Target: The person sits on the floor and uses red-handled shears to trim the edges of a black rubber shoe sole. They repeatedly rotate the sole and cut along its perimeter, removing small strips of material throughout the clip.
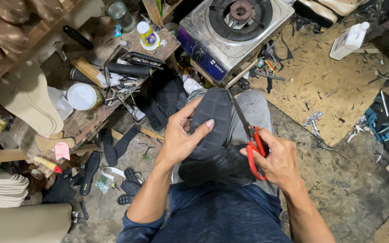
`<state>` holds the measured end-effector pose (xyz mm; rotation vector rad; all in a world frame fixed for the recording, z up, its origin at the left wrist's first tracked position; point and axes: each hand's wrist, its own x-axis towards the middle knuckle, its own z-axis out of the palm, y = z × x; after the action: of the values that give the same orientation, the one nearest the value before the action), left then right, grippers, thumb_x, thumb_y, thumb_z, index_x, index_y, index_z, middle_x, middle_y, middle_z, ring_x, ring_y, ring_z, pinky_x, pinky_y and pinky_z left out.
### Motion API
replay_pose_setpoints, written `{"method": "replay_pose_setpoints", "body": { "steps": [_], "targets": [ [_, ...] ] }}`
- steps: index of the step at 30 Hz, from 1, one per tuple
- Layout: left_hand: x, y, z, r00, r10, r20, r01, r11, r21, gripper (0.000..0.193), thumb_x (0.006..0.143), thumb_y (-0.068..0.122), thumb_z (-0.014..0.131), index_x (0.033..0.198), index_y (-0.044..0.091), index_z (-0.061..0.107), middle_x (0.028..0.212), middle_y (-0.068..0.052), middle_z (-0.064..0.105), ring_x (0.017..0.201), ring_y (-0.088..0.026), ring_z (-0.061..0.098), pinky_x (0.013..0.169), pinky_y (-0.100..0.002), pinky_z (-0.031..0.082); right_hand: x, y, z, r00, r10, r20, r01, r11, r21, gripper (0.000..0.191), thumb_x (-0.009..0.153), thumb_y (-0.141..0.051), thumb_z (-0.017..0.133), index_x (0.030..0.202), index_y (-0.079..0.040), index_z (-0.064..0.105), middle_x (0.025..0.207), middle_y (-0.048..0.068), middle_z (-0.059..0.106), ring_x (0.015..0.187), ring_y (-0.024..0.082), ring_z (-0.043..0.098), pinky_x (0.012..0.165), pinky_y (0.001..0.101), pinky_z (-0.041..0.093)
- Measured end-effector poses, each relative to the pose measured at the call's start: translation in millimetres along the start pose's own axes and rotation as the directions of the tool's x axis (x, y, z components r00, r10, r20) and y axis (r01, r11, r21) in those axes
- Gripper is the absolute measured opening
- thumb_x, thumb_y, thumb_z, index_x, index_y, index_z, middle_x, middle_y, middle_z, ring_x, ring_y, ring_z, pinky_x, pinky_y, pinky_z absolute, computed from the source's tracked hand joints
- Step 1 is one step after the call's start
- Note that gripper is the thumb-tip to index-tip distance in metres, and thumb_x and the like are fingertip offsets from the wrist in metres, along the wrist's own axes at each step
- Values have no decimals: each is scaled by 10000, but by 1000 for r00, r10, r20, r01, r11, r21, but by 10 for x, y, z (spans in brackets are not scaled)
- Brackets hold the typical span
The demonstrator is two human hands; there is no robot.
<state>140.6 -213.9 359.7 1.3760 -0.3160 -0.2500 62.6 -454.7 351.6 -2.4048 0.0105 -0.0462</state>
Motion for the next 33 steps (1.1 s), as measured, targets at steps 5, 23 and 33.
{"method": "replay_pose_setpoints", "body": {
  "steps": [5,23,33],
  "targets": [
    [29,48,-70,1000,11,-2,-11,1000,13,576,942,-12,700,1479,-74,501,1370,-132,645,1253,-159,609,1112,-307,478,0,36,-38,1000,21,10,-20,999,-35,479,791,-516,768,903,-70,632,548,123,563,502,334,584,537,426,468],
    [47,164,-105,992,-82,92,70,990,121,560,921,36,715,1450,-33,547,1334,-92,667,1205,-128,621,1071,-291,492,-26,62,-36,991,-102,-80,87,980,-179,540,726,-560,794,927,-75,670,589,124,607,578,346,616,562,462,461],
    [109,294,-268,976,-102,191,66,980,187,547,908,49,689,1438,-26,575,1281,-92,708,1158,-123,642,1042,-287,512,-35,179,-194,987,-163,0,161,973,-168,526,732,-563,790,900,-81,666,578,78,598,519,293,584,551,438,456]
  ]
}}
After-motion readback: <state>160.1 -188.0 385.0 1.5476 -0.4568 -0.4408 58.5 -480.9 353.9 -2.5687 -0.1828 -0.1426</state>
